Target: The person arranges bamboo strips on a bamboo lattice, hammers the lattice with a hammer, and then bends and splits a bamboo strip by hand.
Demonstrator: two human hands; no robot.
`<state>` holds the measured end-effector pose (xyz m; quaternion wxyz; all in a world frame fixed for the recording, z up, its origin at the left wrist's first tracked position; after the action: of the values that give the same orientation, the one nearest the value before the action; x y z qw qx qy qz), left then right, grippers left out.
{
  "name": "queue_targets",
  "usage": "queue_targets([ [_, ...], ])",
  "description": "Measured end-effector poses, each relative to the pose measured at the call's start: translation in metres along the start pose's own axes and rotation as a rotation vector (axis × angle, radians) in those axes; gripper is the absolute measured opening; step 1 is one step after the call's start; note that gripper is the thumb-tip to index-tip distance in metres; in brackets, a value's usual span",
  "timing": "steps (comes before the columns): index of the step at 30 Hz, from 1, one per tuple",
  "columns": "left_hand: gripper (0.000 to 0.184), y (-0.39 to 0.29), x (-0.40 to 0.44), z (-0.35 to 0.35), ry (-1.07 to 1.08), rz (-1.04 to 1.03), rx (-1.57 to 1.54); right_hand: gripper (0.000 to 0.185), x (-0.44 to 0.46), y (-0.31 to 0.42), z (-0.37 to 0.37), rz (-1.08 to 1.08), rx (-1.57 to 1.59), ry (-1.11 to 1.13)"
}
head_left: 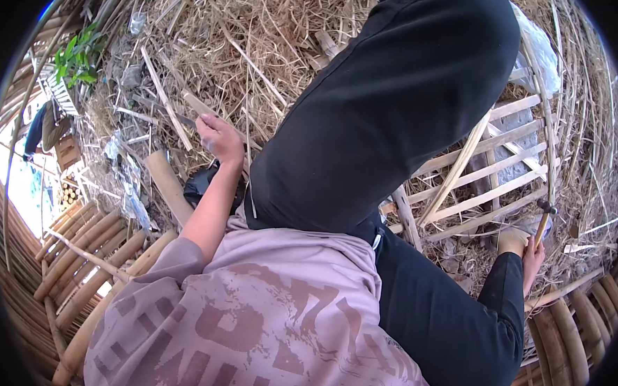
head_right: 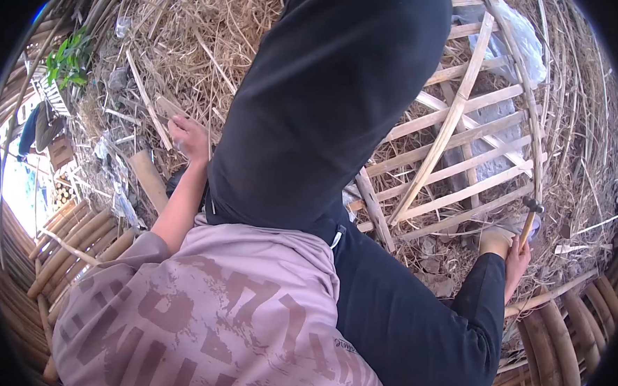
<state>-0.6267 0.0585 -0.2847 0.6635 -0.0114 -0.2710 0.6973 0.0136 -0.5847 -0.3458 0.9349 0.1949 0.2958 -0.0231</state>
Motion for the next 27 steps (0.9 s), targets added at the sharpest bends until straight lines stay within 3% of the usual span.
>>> queue_targets([
  [3,0.051,-0.007,-0.003,0.004,0.069,0.203,-0.072,0.031,0.001,0.002,0.0,0.025,-0.043,-0.03],
  [4,0.056,-0.012,-0.01,0.001,0.143,0.378,-0.157,0.028,0.001,0.003,0.002,0.045,-0.028,-0.037],
  [10,0.06,-0.023,-0.019,-0.017,0.18,0.096,-0.188,0.023,-0.006,0.003,0.002,0.1,0.029,-0.06],
  [15,0.057,-0.024,-0.02,-0.018,0.093,-0.051,-0.149,0.03,-0.005,-0.005,0.003,0.038,0.028,-0.051],
  [18,0.055,-0.02,-0.026,-0.027,0.215,0.03,-0.125,0.033,0.004,-0.012,0.0,0.016,0.009,-0.007],
  [21,0.053,-0.018,-0.021,-0.026,0.159,0.016,-0.149,0.033,0.002,-0.009,0.004,0.012,-0.024,-0.032],
  [22,0.052,-0.015,-0.021,-0.028,0.067,-0.087,-0.119,0.034,-0.001,-0.007,0.003,0.005,-0.031,-0.051],
  [25,0.052,-0.018,-0.024,-0.034,0.125,-0.087,-0.107,0.034,-0.011,0.007,0.003,0.072,-0.087,-0.056],
  [27,0.051,-0.015,-0.027,-0.036,0.15,-0.068,-0.104,0.035,-0.004,-0.006,0.004,0.004,-0.041,-0.029],
])
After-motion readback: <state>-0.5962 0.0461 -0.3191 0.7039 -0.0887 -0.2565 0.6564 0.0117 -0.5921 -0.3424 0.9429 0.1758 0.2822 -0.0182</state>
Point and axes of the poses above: each hand's wrist, its own x-axis towards the middle knuckle, its own z-axis out of the back of the hand, y = z × x, the point moved 9 cm from there along x, towards the middle knuckle, and after that the axes turned 10 degrees about -z, right-handed, at the moved point
